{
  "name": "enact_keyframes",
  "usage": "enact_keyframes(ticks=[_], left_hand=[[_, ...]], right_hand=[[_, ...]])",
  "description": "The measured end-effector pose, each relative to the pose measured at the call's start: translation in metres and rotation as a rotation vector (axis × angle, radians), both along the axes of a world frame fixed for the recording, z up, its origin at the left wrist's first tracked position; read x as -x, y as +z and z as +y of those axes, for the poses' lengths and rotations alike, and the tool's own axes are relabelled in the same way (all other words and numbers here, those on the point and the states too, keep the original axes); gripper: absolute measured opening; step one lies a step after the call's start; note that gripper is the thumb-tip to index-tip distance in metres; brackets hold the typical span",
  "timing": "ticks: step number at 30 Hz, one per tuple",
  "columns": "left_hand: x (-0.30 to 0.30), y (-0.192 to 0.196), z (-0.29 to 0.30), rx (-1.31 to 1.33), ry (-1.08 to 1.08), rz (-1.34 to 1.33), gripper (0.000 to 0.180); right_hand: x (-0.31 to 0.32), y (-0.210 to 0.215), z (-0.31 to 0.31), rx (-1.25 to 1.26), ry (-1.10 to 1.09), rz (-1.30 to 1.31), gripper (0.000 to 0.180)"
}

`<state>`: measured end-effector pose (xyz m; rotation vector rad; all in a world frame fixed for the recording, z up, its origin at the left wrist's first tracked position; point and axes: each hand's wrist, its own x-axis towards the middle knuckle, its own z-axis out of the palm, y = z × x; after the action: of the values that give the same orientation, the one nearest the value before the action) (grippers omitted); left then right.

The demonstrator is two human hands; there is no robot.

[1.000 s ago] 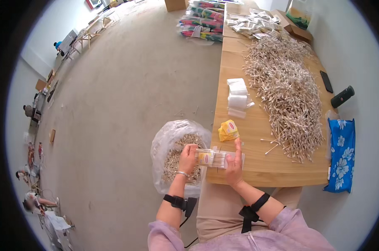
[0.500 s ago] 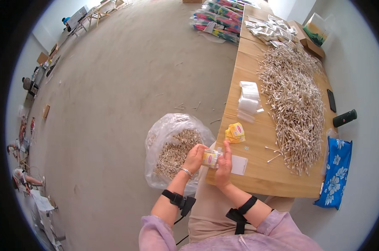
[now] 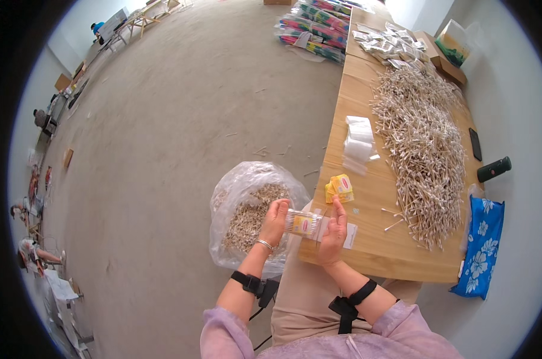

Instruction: Aligning and packing cotton swabs into a cardboard box.

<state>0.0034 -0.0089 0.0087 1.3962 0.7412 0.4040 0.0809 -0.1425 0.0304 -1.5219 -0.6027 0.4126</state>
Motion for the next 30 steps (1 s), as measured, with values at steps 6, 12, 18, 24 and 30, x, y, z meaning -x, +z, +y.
enact_keyframes(ticks=[6,12,18,24,30], left_hand=[[0.001,-0.002,-0.001,-0.136,0.029,0.111,0.047],[-0.006,-0.004,-0.005,-0.029,-0.074,0.124,0.045],[0.0,-0.011,-0.002,0.033,-0.098,0.036,0.043],[-0.003,0.001,-0.003,0.178,-0.115,0.063,0.041],[-0.002,-0.013,0.002,0.154,-0.098,0.057,0.043]], right_hand=[[0.002,0.0,-0.001,-0.035,-0.047,0.05,0.05],[0.009,0.0,0.02,-0.064,-0.077,0.108,0.048],[0.02,-0.003,0.022,-0.094,-0.085,0.164,0.047],[0.019,-0.006,0.025,-0.11,-0.084,0.203,0.046],[0.022,0.002,0.034,-0.146,-0.059,0.243,0.045]])
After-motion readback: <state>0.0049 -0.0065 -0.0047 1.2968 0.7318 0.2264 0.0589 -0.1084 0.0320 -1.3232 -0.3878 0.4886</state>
